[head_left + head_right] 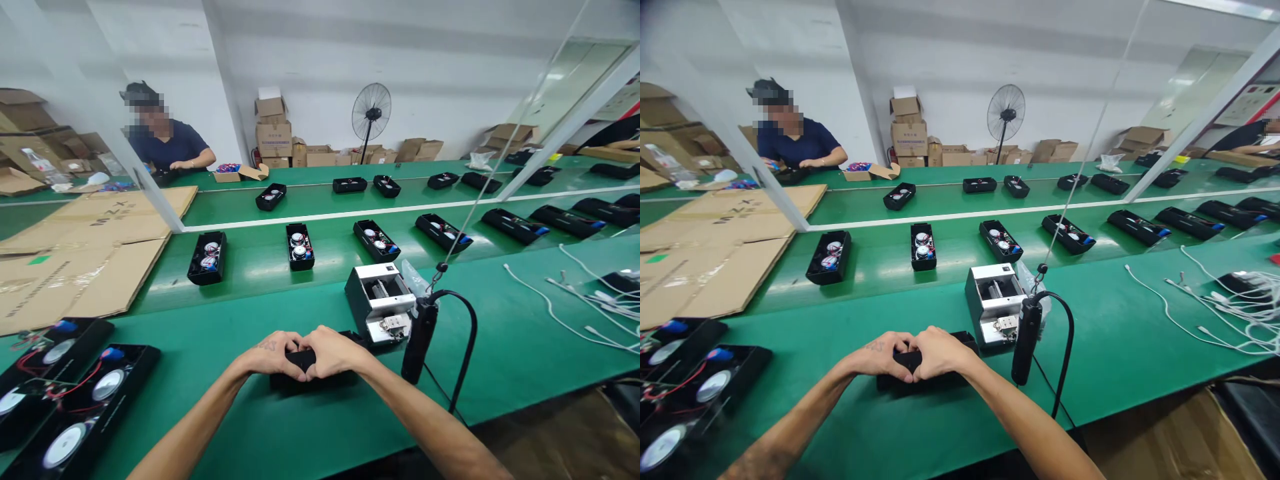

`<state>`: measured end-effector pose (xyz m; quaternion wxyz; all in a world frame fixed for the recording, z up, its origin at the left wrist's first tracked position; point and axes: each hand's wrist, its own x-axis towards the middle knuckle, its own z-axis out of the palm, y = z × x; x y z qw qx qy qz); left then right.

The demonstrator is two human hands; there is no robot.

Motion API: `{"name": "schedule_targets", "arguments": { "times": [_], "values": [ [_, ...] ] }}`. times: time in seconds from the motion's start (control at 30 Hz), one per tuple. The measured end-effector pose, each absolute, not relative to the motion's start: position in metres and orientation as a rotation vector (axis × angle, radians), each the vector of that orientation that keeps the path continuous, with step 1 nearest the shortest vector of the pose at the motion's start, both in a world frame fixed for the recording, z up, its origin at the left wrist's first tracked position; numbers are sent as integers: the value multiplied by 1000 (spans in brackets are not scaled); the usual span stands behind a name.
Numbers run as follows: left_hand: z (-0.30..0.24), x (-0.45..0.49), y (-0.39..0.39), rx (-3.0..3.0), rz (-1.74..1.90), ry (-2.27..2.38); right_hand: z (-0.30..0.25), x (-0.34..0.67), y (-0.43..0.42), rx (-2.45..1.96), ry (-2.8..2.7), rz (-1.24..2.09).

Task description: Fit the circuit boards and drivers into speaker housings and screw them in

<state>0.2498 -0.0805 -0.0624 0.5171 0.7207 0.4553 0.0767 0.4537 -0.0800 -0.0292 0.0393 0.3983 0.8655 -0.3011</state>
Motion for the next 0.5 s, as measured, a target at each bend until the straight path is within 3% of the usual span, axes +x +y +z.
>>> {"name": "schedule_targets", "arguments": {
  "times": [0.5],
  "values": [
    [-68,246,-78,1801,197,1082,-37,457,-98,1298,2786,-823]
  ]
}}
